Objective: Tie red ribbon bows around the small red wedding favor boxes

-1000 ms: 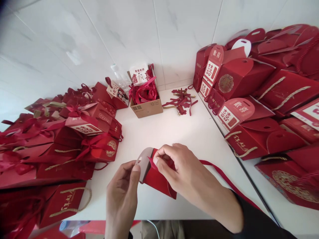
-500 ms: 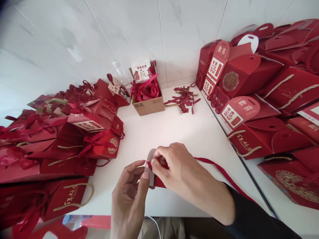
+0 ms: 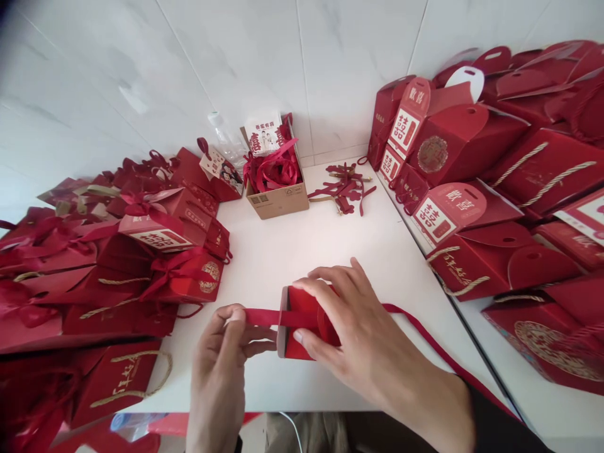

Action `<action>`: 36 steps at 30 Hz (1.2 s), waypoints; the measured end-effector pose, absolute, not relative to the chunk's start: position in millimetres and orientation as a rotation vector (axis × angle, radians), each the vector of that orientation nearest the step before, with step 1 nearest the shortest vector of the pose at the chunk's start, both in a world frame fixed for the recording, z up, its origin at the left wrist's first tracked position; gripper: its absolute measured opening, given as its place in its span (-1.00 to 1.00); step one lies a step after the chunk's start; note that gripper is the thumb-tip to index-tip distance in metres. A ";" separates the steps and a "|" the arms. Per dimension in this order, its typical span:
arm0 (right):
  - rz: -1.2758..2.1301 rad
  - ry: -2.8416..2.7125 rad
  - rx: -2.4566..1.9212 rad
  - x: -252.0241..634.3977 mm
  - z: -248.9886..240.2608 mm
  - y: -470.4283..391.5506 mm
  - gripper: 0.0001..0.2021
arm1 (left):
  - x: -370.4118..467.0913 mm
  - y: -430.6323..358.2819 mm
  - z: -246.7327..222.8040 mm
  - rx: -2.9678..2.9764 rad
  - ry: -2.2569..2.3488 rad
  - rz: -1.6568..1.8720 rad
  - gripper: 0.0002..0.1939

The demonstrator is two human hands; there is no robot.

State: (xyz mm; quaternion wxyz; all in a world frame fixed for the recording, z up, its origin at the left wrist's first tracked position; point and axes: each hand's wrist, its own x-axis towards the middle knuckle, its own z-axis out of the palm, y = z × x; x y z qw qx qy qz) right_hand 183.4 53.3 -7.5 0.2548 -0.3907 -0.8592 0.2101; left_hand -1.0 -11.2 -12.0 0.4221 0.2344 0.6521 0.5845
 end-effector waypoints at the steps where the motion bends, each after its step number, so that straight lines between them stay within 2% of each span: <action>1: 0.554 -2.316 -1.084 189.2 -10.6 51.1 -0.54 | -6.9 -11.6 -12.9 0.527 1.642 1.513 -0.66; 5: 0.730 -2.232 -1.159 213.1 -15.1 42.5 -0.41 | -36.2 -12.9 -17.5 0.322 1.603 1.692 -0.64; 15: 1.130 -2.033 -1.496 245.3 -33.7 30.1 -0.70 | -66.5 -23.9 -46.9 0.043 1.694 1.683 -0.75; 18: 1.158 -2.041 -1.481 248.1 -33.3 30.5 -0.69 | -54.6 -31.7 -44.2 0.104 1.808 1.705 -0.78; 20: 1.153 -2.009 -1.485 249.0 -29.7 31.1 -0.67 | -39.8 -38.0 -39.0 0.253 1.847 1.577 -0.76; 23: 1.137 -1.948 -1.534 248.7 -21.7 31.5 -0.68 | -11.8 -44.2 -31.6 0.554 1.808 1.201 -0.52; 25: 1.158 -1.912 -1.566 247.8 -16.1 31.1 -0.68 | 4.6 -43.1 -28.8 0.658 1.881 1.089 -0.50; 30: 1.316 -1.847 -1.556 243.8 -5.6 30.7 -0.66 | 19.5 -23.8 -27.3 0.875 1.739 1.260 -0.56; 36: 1.337 -1.891 -1.587 240.3 -2.4 34.9 -0.62 | 20.3 -6.1 -25.4 0.954 1.518 1.490 -0.81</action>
